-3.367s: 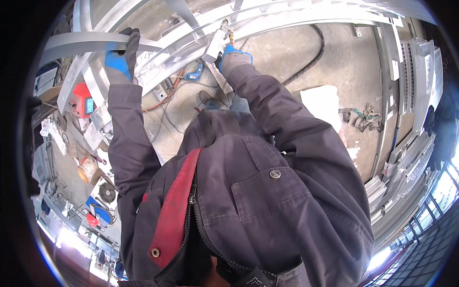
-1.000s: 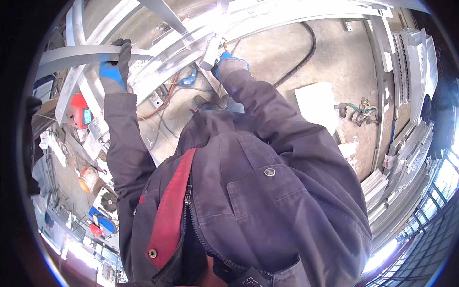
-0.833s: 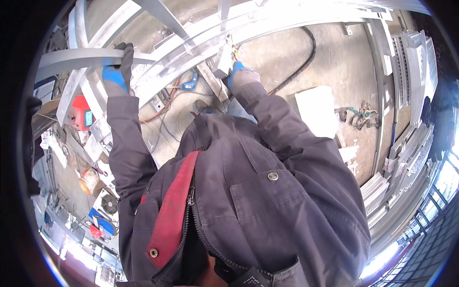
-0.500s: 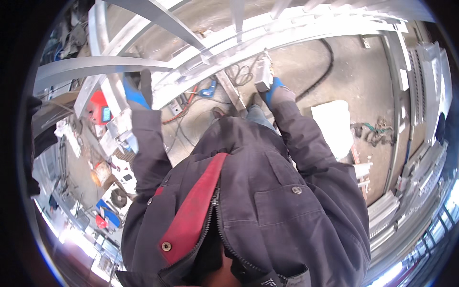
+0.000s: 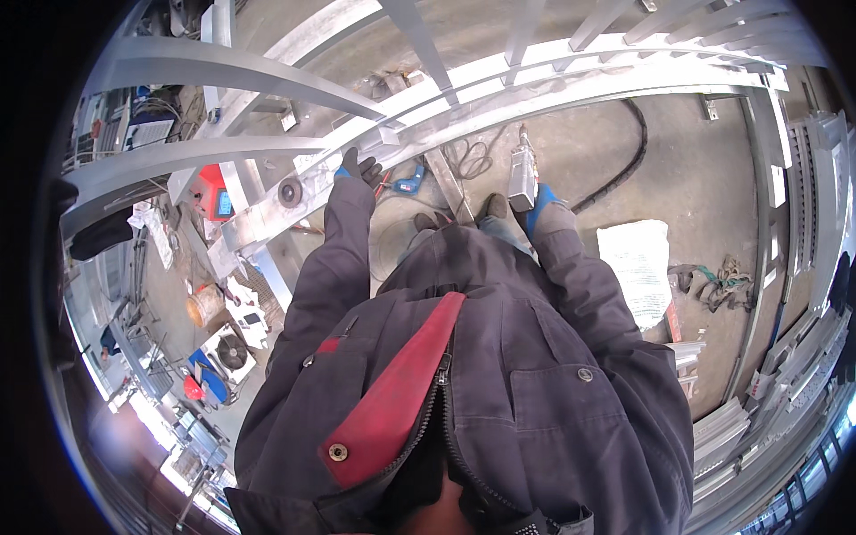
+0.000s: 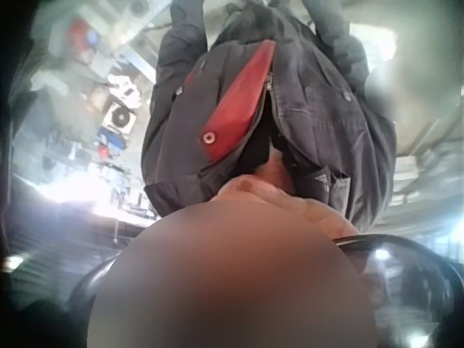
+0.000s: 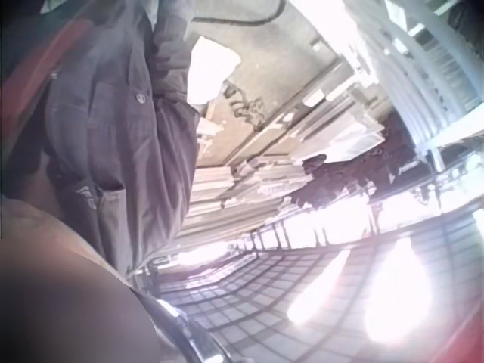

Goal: The person welds joints on a white metal frame using a handheld welding torch. They hold the frame with one hand and guide the torch along seams with the other, moving around the structure to access different joints.

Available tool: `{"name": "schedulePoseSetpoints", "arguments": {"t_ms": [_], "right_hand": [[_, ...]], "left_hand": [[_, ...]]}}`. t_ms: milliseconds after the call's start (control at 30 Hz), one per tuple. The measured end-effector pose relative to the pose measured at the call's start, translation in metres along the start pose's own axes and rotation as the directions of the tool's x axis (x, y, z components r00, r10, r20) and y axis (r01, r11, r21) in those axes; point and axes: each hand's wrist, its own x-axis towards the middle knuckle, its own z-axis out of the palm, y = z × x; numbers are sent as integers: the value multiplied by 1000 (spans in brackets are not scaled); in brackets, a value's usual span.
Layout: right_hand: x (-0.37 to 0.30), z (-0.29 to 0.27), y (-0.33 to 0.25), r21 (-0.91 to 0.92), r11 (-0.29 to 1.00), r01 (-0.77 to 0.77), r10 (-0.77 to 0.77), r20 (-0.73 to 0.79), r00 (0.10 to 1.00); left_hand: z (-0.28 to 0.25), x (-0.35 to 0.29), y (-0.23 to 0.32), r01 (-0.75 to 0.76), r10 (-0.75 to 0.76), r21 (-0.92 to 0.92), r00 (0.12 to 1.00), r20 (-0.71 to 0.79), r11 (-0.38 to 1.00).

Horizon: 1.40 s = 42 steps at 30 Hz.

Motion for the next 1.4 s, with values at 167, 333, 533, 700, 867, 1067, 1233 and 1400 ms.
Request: {"name": "schedulePoseSetpoints", "arguments": {"t_ms": [167,333,533,700,867,1067,1233,1400], "right_hand": [[3,-8,13,38,999,16,-16,11,1000],[16,-7,21,31,999,10,-11,30,999],[26,-9,23,68,997,46,-47,13,999],[28,-18,18,93,995,38,-41,27,999],[28,-24,14,73,997,18,-18,2,1000],[29,-33,7,111,992,64,-65,5,998],[33,-32,4,79,996,38,-39,11,999],[34,-30,6,131,989,66,-63,-26,998]], "left_hand": [[1,27,2,8,2,75,991,-134,997],[5,36,13,92,-65,175,986,-151,980],[17,19,-6,54,-73,-99,975,-208,994],[3,38,7,130,-123,18,968,-220,991],[-8,45,4,141,-104,108,952,-289,984],[-14,44,1,114,-98,38,948,-304,993],[-18,53,-5,154,-184,-113,917,-354,982],[-22,29,-11,9,19,137,979,-204,991]]}}
